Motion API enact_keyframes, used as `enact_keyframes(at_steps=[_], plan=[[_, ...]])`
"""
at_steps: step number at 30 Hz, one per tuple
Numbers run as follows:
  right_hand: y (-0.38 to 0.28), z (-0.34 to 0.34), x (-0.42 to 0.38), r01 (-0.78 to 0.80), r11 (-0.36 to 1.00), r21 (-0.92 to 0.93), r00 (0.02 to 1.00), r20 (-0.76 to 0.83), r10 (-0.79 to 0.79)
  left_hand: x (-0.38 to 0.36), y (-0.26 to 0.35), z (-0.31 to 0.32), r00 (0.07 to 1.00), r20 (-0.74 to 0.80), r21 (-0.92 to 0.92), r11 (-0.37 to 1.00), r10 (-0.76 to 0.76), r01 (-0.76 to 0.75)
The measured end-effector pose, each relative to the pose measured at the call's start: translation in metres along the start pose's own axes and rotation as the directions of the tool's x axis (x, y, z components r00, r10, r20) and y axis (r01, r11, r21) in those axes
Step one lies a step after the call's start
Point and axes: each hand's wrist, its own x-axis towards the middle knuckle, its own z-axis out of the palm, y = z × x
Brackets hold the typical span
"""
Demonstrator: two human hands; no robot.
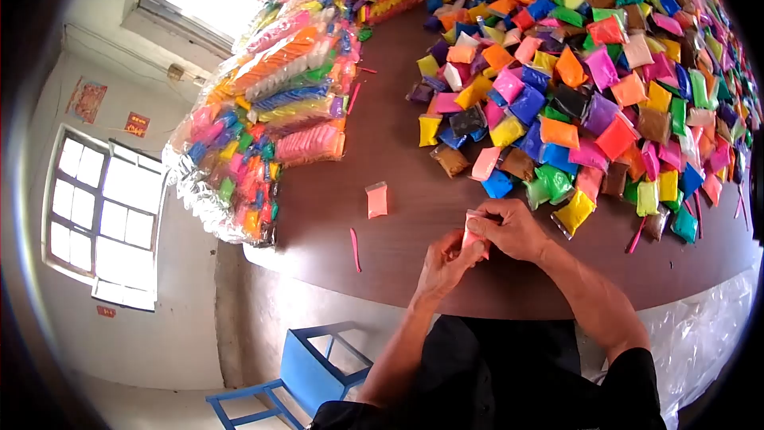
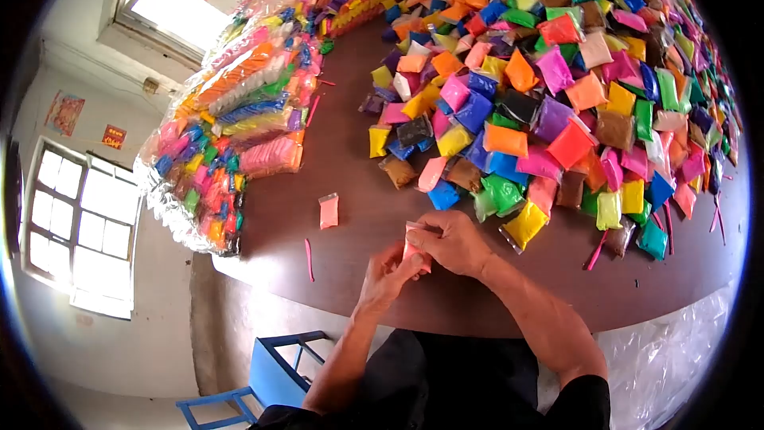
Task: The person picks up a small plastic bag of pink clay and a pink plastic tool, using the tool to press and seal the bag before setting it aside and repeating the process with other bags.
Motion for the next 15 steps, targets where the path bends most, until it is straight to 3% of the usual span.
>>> enact_keyframes(at_steps=[4, 10, 15], plan=[[0.004, 0.001, 0.0, 0.031, 0.998, 0.048, 0.999, 0.032, -0.032, 0.002, 0.001, 0.002, 1.0, -0.002, -0.025, 1.0, -0.004, 0.004], [-0.017, 0.002, -0.001, 0.009, 1.0, -0.019, 0.998, 0.069, -0.008, 0.003, -0.002, -0.005, 0.999, 0.005, -0.11, 0.993, 0.039, -0.038], [-0.01, -0.004, 0.0, 0.039, 0.978, -0.203, 0.999, 0.01, -0.038, 0.001, 0.006, -0.002, 0.999, 0.014, -0.15, 0.988, 0.031, -0.028]])
